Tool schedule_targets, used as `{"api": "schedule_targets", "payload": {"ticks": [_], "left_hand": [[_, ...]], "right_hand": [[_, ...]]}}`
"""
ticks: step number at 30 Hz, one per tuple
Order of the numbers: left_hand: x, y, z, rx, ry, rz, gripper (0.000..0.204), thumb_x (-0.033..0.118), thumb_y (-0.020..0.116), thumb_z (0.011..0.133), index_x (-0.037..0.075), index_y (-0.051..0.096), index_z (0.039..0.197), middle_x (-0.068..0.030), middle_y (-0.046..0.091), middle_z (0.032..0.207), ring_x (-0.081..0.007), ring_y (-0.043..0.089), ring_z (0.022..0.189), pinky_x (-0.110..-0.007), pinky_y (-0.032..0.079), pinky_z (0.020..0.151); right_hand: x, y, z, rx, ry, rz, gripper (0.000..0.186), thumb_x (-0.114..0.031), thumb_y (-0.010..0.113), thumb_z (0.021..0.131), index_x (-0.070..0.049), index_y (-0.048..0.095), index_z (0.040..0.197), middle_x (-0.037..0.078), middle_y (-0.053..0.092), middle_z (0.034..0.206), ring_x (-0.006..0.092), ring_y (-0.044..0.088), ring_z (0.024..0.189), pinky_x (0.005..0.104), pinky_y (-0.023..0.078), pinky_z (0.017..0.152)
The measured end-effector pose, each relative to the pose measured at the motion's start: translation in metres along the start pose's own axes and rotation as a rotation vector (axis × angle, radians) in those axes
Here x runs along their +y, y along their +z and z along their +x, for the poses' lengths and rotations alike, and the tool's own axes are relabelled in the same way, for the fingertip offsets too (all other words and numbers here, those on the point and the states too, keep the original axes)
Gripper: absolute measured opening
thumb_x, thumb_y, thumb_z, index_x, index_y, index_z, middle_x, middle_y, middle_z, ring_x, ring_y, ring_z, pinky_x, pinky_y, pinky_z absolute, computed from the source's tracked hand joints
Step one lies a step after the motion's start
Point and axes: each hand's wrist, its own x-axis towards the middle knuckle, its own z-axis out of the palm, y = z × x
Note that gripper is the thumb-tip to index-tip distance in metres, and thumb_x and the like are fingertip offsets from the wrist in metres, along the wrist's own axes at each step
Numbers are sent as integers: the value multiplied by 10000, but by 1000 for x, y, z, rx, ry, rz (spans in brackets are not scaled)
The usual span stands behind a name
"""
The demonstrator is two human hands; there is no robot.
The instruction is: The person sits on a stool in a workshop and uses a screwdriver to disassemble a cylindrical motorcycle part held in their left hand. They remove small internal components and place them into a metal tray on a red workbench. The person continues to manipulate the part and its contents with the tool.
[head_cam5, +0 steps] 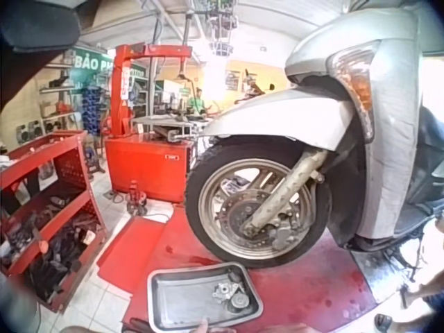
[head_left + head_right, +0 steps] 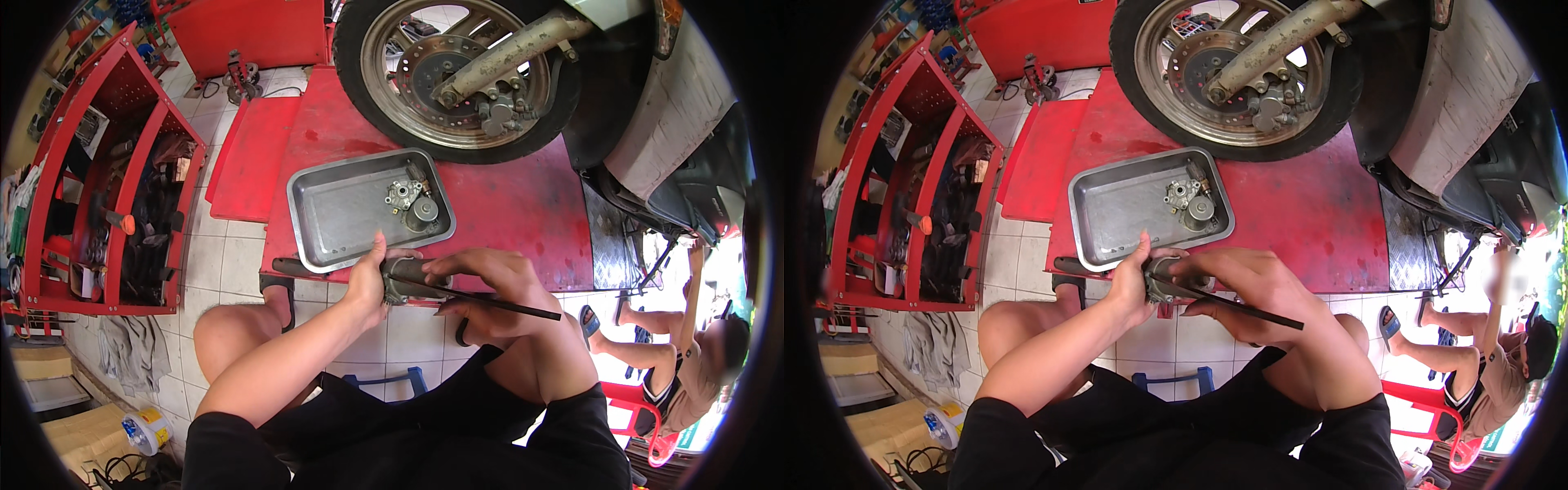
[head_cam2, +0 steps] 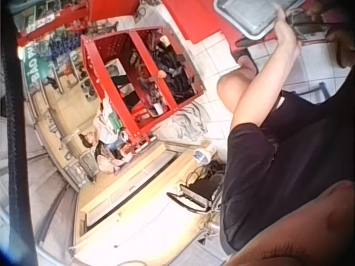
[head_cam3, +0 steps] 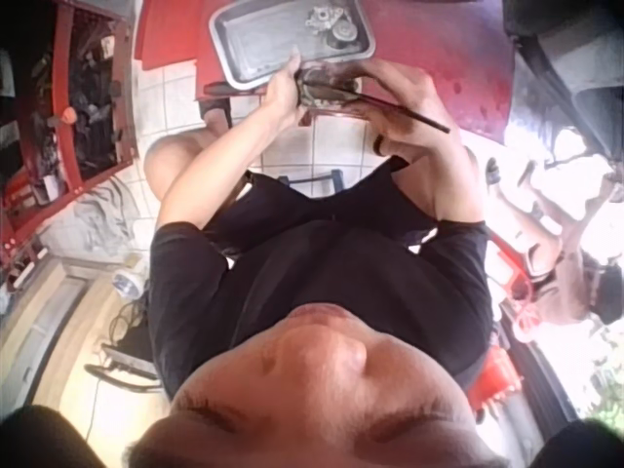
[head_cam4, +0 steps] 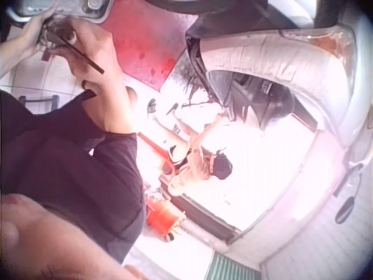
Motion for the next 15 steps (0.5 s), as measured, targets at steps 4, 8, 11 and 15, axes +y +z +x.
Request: {"api": "schedule_targets", "payload": {"ticks": [4,8,11,15], "left_hand": [[5,3,0,-2,-2,-68,736,621,266,1000,-15,621,1106,-159,676,1029,-248,685,881,-384,572,711],[4,1,2,-23,11,-27,730,625,269,999,1,641,1072,-143,685,992,-221,686,845,-351,560,653],[0,0,4,-7,55,31,730,627,277,999,6,661,1025,-131,688,945,-207,683,807,-332,547,628],[-5,-3,5,23,151,64,731,620,293,1002,4,684,975,-120,685,892,-186,666,764,-304,533,628]], "right_hand": [[2,-8,-4,0,69,61,335,76,716,599,26,683,929,160,724,943,329,717,934,372,579,800],[17,-9,-6,-7,21,99,197,81,668,612,37,688,804,157,732,875,320,728,904,356,594,764],[26,-6,-7,-5,-114,114,138,67,653,634,39,687,765,164,732,863,314,731,902,352,601,747],[16,-8,-8,-10,-74,135,205,128,621,655,52,696,830,187,723,859,323,720,937,363,601,787]]}}
